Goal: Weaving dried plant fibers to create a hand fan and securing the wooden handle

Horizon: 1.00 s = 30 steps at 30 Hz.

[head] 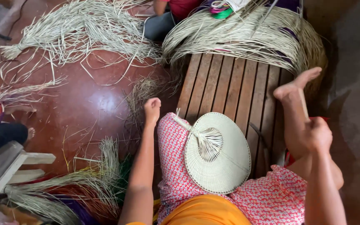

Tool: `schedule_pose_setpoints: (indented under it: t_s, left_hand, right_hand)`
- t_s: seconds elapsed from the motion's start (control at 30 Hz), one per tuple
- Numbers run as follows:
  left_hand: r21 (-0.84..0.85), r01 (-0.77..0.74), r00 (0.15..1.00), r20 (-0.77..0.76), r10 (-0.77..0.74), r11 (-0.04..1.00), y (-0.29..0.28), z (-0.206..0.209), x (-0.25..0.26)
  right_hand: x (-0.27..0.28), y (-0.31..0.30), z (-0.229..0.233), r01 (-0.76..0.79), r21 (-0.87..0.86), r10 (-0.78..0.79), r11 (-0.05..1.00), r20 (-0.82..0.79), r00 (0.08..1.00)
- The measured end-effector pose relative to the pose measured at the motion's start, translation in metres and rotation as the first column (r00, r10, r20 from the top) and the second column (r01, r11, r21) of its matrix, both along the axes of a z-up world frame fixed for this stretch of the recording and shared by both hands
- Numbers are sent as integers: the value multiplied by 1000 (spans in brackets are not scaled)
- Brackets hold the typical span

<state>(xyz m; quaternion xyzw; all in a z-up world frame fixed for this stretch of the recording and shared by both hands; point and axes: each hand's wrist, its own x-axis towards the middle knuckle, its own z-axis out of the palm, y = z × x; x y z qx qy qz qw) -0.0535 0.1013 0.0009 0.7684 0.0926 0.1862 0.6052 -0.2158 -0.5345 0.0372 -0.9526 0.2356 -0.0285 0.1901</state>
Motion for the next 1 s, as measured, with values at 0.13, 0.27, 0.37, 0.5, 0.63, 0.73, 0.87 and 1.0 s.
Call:
schedule_pose_setpoints:
  t_s: [0.13, 0.27, 0.37, 0.5, 0.63, 0.73, 0.87, 1.0]
  left_hand:
    - [188, 202, 903, -415, -109, 961, -10, -30, -16]
    - [231, 263, 828, -552, -97, 937, -25, -18, -36]
    - [251, 220, 887, -454, -86, 943, -23, -24, -38]
    - [273, 216, 884, -462, -69, 937, -25, -23, -42]
    - [282, 217, 867, -496, -51, 935, -27, -6, -46]
    - [293, 216, 866, -497, -44, 931, -25, -8, -47]
    - [317, 213, 874, -485, -35, 924, -26, -10, -46]
    - [286, 199, 873, -486, -37, 937, -25, -15, -47]
  right_hand:
    - [6, -49, -61, 148, 31, -149, 989, 49, 988]
    - [0, 4, -9, 255, 62, -257, 965, 32, 966]
    - [7, -22, -55, 194, -33, -190, 981, 89, 978]
    - [14, -16, -58, 114, -43, -115, 993, -24, 993]
    - [21, -4, -62, 128, 33, -127, 991, -39, 991]
    - [23, 6, -64, 165, 74, -171, 983, 83, 982]
    - [27, 5, -98, 120, 245, -247, 962, 591, 768]
    - [27, 12, -95, 109, 529, -465, 842, 608, 644]
